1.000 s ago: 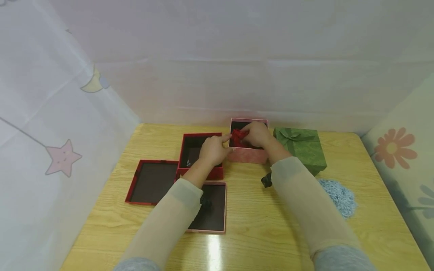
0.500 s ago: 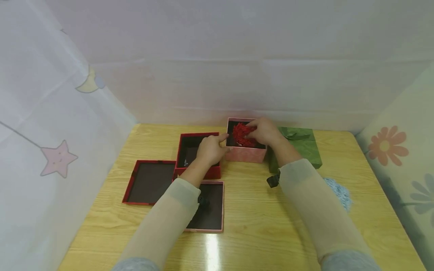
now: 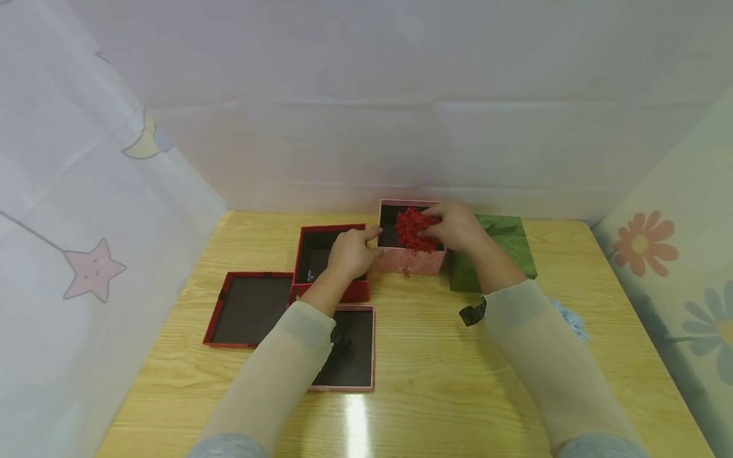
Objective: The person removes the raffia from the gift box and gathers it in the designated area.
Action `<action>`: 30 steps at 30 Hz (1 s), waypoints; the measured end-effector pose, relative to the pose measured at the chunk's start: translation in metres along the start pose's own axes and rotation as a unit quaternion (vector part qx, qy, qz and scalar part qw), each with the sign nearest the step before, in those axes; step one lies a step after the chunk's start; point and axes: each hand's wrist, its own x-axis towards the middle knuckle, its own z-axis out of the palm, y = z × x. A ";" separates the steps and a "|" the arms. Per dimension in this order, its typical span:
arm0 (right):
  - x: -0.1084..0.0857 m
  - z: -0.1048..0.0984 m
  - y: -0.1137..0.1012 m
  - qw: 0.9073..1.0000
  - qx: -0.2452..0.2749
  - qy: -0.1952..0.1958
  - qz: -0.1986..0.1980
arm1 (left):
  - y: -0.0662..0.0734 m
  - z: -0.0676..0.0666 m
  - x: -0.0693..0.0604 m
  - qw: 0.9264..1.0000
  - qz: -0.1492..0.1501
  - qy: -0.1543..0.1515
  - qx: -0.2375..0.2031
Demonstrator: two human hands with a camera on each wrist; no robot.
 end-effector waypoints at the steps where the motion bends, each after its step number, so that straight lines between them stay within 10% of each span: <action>1: -0.002 -0.001 -0.001 1.000 -0.001 0.002 0.000 | -0.001 0.000 0.001 1.000 0.002 0.002 0.001; 30: -0.105 0.005 0.021 0.998 0.045 0.038 0.006 | -0.006 -0.001 0.003 1.000 0.010 0.017 0.014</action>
